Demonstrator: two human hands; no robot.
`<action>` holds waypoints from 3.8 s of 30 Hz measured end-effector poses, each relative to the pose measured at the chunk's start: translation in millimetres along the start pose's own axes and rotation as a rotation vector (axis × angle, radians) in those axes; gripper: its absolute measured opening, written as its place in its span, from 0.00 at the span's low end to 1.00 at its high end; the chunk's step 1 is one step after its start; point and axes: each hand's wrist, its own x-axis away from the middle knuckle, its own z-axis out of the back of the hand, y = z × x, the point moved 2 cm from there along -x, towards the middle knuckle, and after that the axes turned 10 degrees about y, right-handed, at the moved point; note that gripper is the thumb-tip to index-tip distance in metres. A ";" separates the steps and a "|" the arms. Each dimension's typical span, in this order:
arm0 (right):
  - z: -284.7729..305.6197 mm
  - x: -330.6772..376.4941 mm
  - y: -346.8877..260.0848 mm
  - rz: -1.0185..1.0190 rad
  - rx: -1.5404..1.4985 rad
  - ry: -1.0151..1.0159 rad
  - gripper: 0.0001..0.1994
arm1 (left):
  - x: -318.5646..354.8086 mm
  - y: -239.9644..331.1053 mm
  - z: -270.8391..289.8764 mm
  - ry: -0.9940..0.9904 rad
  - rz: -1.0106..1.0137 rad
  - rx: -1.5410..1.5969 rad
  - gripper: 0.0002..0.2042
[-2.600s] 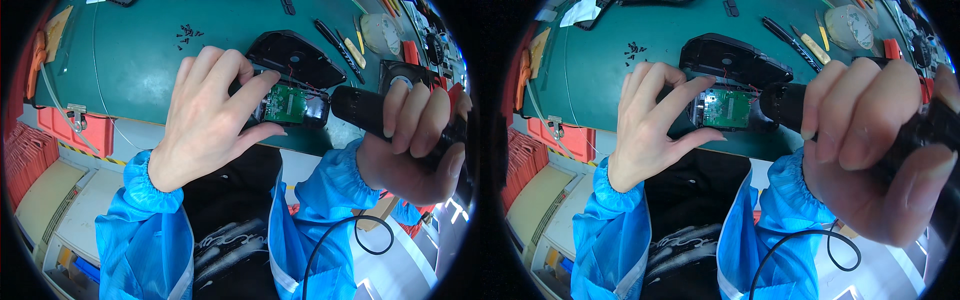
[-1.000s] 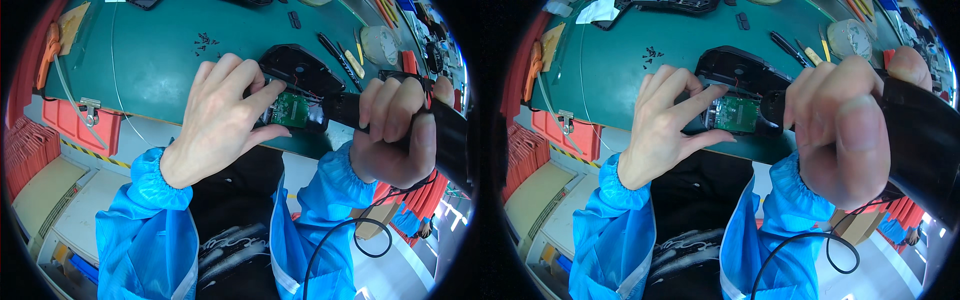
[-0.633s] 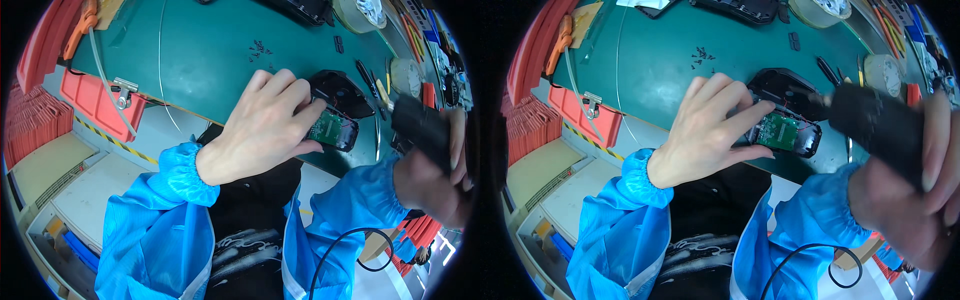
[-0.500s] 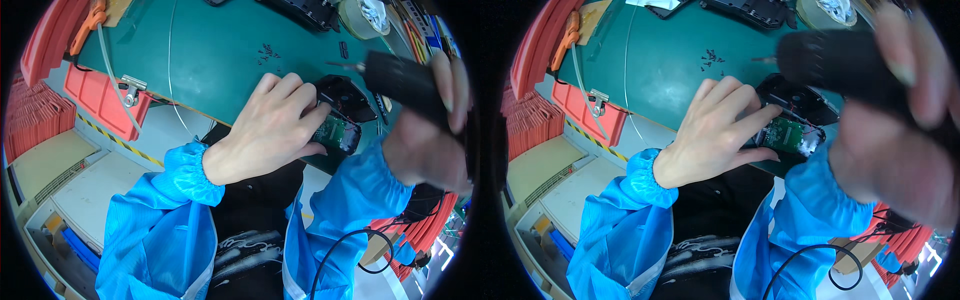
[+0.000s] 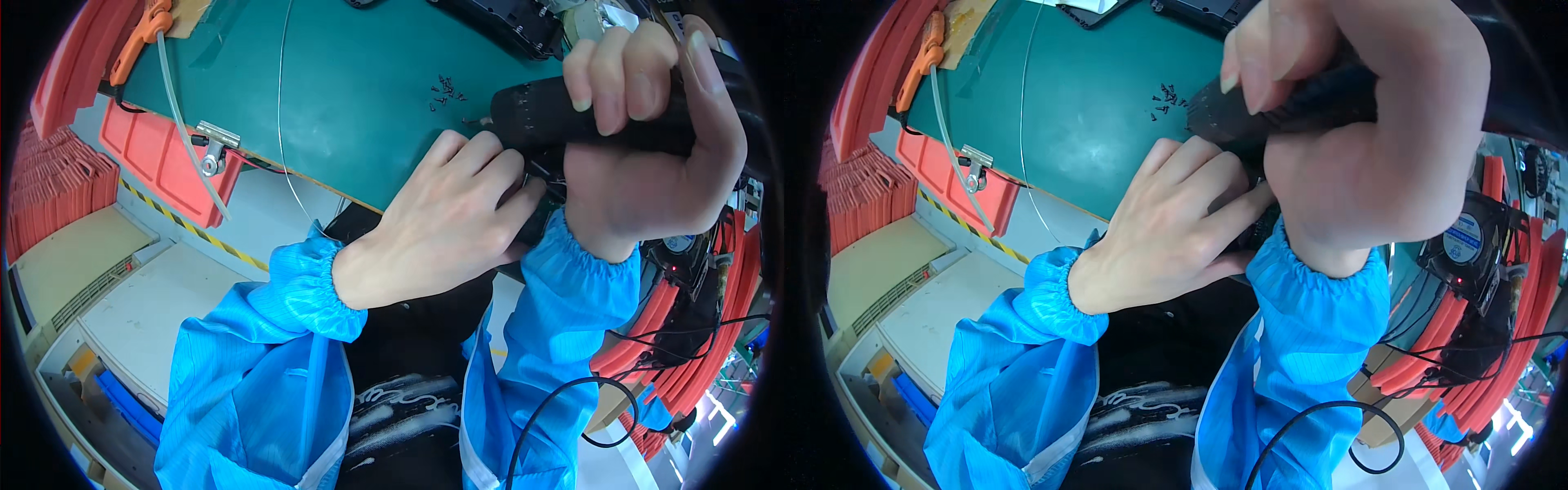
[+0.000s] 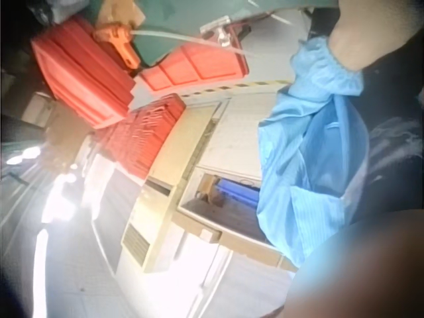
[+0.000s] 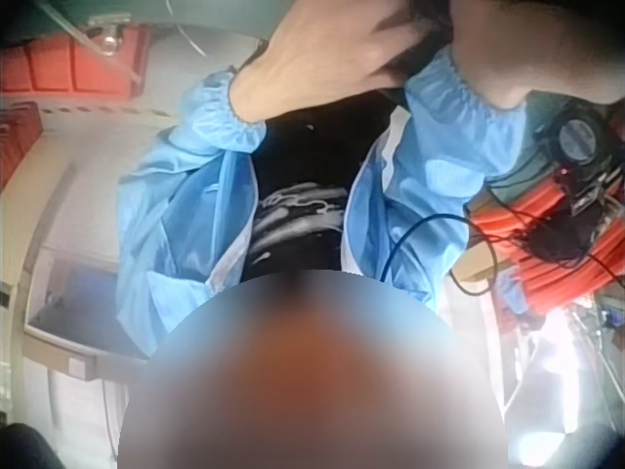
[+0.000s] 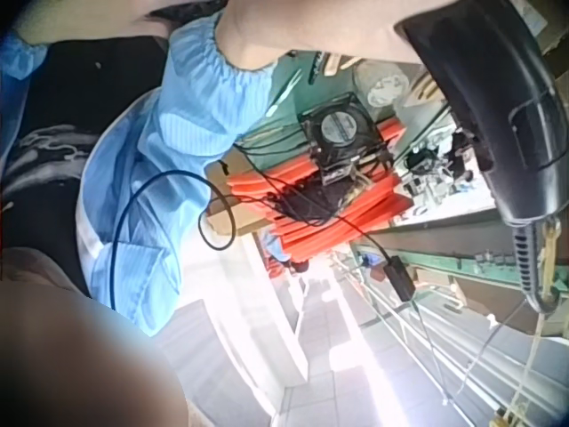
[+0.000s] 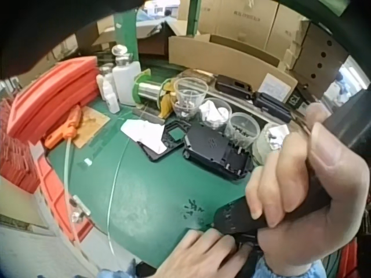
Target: Assembling a handheld electronic device using an electric screwdriver.
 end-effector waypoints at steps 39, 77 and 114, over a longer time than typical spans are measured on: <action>34.1 51.6 -72.5 -0.075 -0.135 0.117 0.13 | 3.9 -19.9 10.5 0.338 0.100 0.182 0.16; 6.4 17.2 -1.0 0.023 -0.038 0.131 0.19 | 6.9 -17.1 9.7 0.335 -0.068 0.274 0.14; 49.9 22.9 -30.7 -0.007 -0.269 0.150 0.17 | 1.8 -22.9 9.8 0.461 0.227 0.120 0.13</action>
